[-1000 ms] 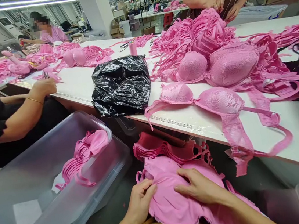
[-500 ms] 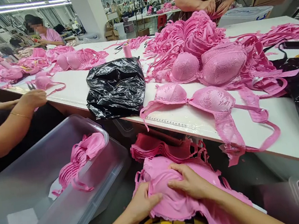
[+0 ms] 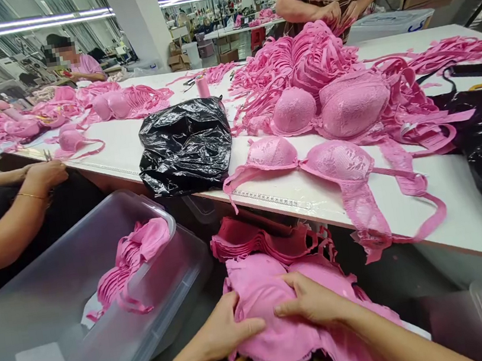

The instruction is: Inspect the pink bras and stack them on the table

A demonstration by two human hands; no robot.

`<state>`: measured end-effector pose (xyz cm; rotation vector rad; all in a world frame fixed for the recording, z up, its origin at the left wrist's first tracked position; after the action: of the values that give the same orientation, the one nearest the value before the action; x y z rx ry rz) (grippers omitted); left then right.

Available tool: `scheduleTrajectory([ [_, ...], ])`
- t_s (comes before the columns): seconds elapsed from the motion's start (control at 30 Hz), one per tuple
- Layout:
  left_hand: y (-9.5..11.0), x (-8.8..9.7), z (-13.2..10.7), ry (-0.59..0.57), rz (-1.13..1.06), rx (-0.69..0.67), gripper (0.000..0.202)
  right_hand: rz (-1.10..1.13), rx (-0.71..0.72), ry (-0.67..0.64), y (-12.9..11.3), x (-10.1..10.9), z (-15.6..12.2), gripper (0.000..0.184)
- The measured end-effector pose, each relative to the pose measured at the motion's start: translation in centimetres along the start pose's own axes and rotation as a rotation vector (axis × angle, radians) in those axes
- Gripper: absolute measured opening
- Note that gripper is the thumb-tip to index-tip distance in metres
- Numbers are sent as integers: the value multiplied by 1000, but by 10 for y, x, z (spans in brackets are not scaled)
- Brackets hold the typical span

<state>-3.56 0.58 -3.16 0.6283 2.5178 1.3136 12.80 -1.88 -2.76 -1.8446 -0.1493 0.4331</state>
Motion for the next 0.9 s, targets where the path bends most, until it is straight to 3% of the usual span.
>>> scheduleTrajectory([
  [0.07,-3,-5,3,36,35,4,29,-84,0,1,4,1,0,21],
  [0.2,-3,-17,6,-11,-36,46,44,-158,29,24,7,6,3,24],
  [0.4,17,-11,8,58,6,-38,49,-291,68,99,-8,16,10,31],
  [0.63,6,-6,8,-50,-268,51,52,-355,62,-122,-14,29,-11,26],
  [0.73,3,-11,8,-74,-248,86,47,-458,44,-58,-11,29,-14,29],
  [0.9,5,-19,7,46,-233,104,47,-495,-35,14,-5,14,-9,23],
])
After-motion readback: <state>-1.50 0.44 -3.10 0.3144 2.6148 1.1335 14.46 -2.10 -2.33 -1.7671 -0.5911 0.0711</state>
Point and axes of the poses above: each hand's wrist, its own z-axis towards the middle knuckle, its own x-axis out of the back of the hand, y = z × x, the point moved 5 cm from there along z, towards the middle knuckle, and after that the axes turned 5 degrees about x, right-handed, at the moved point
